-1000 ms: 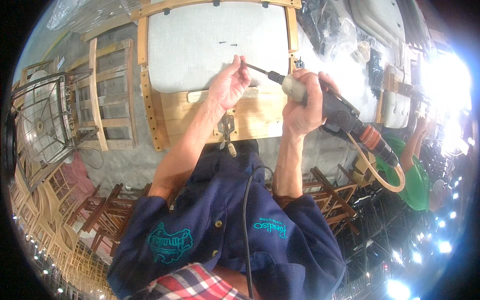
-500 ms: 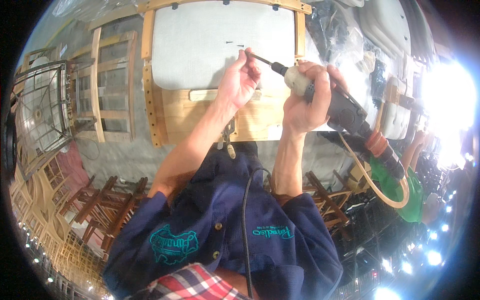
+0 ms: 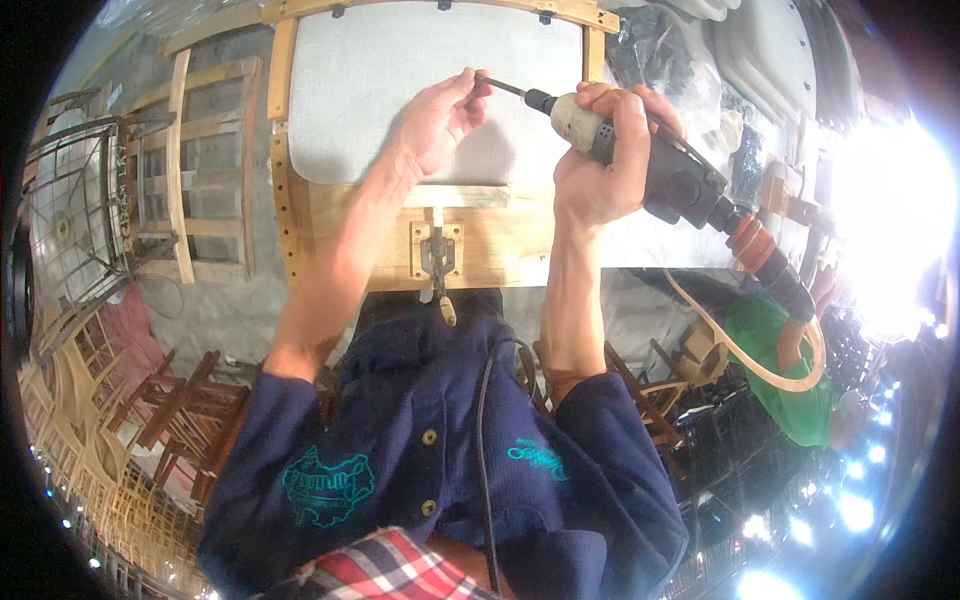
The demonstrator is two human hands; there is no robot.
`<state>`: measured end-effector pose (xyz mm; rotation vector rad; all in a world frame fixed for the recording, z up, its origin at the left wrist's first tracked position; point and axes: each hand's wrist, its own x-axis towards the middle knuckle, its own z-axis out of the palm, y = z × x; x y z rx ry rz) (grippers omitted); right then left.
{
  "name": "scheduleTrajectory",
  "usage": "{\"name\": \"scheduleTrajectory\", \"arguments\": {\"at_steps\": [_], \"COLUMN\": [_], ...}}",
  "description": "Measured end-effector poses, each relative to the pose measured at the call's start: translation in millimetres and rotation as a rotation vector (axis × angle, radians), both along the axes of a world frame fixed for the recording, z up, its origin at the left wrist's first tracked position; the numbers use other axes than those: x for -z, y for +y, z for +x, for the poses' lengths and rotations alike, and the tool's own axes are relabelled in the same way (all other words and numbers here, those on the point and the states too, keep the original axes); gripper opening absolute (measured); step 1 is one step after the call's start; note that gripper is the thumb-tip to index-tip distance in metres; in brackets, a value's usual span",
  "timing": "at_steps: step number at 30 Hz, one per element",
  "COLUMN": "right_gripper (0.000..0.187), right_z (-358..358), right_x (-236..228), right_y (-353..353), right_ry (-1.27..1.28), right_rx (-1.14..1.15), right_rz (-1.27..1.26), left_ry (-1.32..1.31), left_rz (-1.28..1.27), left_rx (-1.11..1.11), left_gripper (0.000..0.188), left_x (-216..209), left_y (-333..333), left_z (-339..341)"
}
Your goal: The person places a white upholstered seat onto a wooden jig, aligns it, and secures it with screws using a power drill. The person repeats this process for a second seat, removing the first completed unit and installing the next.
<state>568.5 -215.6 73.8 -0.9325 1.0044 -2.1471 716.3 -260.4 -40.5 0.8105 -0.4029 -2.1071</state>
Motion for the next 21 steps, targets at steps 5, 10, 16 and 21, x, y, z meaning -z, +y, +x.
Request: {"name": "scheduleTrajectory", "arguments": {"at_steps": [5, 10, 16, 21], "right_gripper": [0.018, 0.008, 0.004, 0.004], "right_z": [-12, -8, -3, 5], "right_x": [10, 15, 30, 53], "right_y": [-20, -48, -90, -132], "right_ry": [0.091, 0.167, 0.375, 0.723], "right_rx": [-0.042, -0.087, -0.068, 0.116], "right_rz": [-0.027, -0.017, -0.056, -0.182], "left_ry": [-0.74, -1.49, -1.635, -1.607], "left_rz": [-0.464, -1.126, -1.38, -1.362], "left_rx": [0.218, -0.132, -0.185, -0.249], "left_gripper": [0.056, 0.041, 0.065, 0.062], "left_x": [3, 36, 61, 76], "left_y": [-36, -99, -146, -155], "left_z": [21, 43, 45, 45]}}
